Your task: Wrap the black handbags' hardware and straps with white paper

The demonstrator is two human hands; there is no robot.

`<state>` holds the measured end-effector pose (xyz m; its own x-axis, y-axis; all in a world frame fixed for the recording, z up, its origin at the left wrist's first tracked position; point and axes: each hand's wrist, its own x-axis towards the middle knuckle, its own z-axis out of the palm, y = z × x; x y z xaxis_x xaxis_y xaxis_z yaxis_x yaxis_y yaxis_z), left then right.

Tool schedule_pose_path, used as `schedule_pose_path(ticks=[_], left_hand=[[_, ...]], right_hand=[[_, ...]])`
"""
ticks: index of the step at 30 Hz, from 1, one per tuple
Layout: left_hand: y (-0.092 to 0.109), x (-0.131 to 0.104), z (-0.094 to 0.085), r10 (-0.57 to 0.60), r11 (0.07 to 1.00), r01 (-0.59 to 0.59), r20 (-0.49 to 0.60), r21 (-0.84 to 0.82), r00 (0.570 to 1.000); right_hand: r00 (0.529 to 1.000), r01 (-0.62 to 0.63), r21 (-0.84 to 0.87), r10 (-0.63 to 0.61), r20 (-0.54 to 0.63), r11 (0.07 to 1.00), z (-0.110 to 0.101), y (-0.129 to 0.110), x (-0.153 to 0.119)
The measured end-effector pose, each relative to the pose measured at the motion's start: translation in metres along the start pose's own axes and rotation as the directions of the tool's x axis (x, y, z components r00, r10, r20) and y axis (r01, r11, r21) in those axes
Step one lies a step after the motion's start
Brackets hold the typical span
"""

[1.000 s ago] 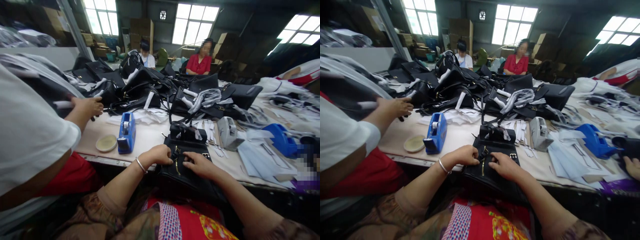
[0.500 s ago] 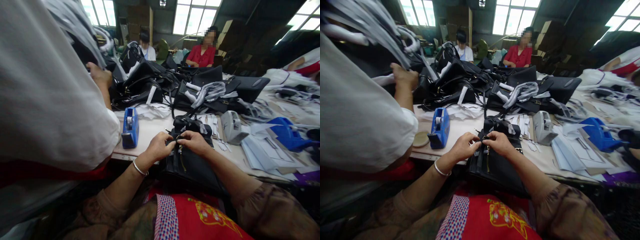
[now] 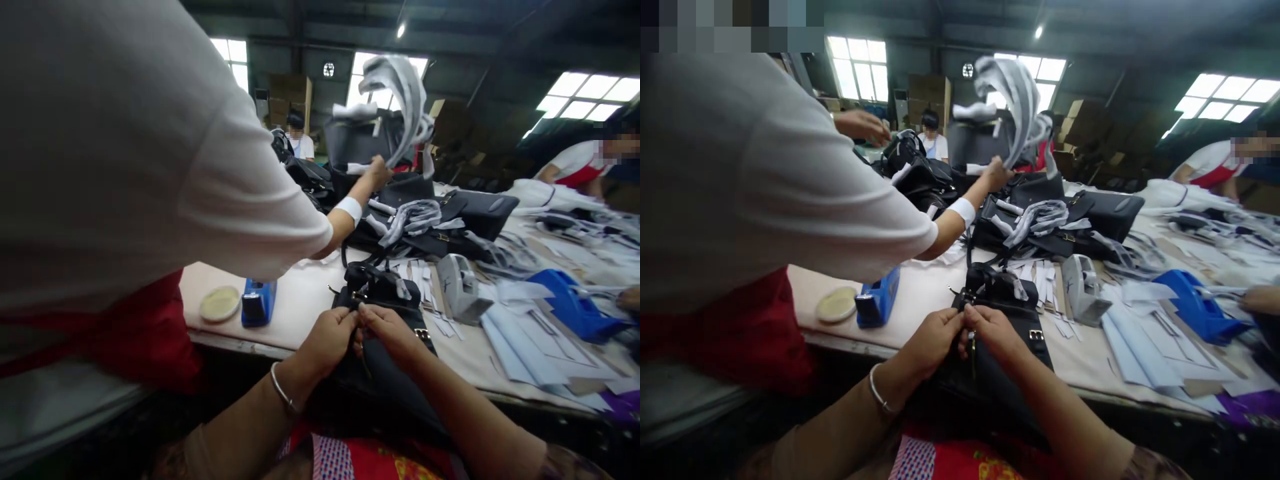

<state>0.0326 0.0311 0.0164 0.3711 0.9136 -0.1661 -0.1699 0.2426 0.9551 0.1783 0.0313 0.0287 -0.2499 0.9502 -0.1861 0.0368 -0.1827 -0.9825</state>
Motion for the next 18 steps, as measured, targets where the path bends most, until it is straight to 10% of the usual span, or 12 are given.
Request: schedule_pose_path(ticks=[7, 15, 18], left_hand=[[-0.009, -0.006, -0.004, -0.021, 0.997, 0.014, 0.083, 0.077, 0.996], [-0.019, -0.014, -0.01, -0.098, 0.991, 0.097, -0.011, -0.095, 0.995], [-0.024, -0.014, -0.013, -0.118, 0.972, 0.117, 0.007, -0.203, 0.993]], right_hand=[[0.982, 0.051, 0.171, -0.019, -0.186, 0.984, 0.016, 0.007, 0.009], [0.982, -0.053, -0.126, 0.028, -0.189, 0.991, 0.016, 0.014, 0.033], [0.975, 0.044, -0.411, -0.129, -0.181, 0.91, 0.01, 0.004, 0.053]])
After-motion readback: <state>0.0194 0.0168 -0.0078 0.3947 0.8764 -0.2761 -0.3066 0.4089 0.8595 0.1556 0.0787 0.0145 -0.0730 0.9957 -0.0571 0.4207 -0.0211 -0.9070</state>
